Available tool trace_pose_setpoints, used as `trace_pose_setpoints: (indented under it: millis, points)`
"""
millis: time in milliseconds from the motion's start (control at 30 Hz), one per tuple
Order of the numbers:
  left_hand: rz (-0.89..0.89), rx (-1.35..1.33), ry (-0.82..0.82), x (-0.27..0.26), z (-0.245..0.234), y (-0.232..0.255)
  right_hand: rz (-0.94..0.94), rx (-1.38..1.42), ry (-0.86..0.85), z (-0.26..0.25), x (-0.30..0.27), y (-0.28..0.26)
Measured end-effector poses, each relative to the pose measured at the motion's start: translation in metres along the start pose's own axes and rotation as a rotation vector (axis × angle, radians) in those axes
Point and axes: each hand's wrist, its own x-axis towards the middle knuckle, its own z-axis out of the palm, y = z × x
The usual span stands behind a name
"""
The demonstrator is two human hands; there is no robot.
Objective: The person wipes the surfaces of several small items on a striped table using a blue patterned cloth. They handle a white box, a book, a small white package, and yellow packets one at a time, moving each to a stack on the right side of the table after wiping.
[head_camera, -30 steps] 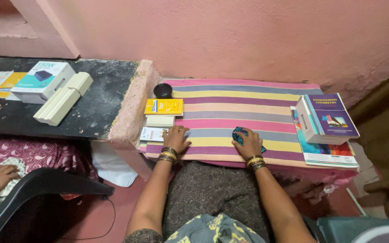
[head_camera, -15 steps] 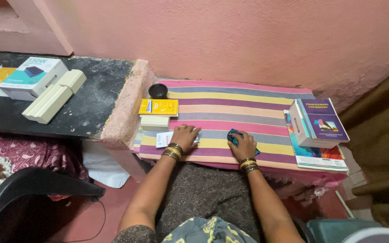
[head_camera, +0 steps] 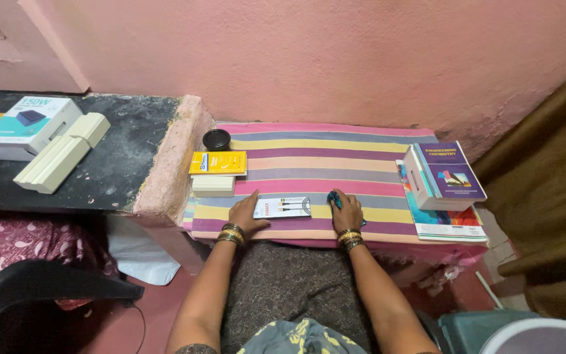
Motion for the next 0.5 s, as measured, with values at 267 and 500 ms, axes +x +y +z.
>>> trace_pose_setpoints:
  millis: [267,500]
  points:
    - [-0.158,0.009,0.019,-0.028,-0.001,0.025,-0.060,0.090,-0.034,0.022,-0.036,-0.082]
    - [-0.014,-0.026,0.217,-0.030,0.007,0.017,-0.387,-0.084,-0.217,0.025,-0.084,-0.162]
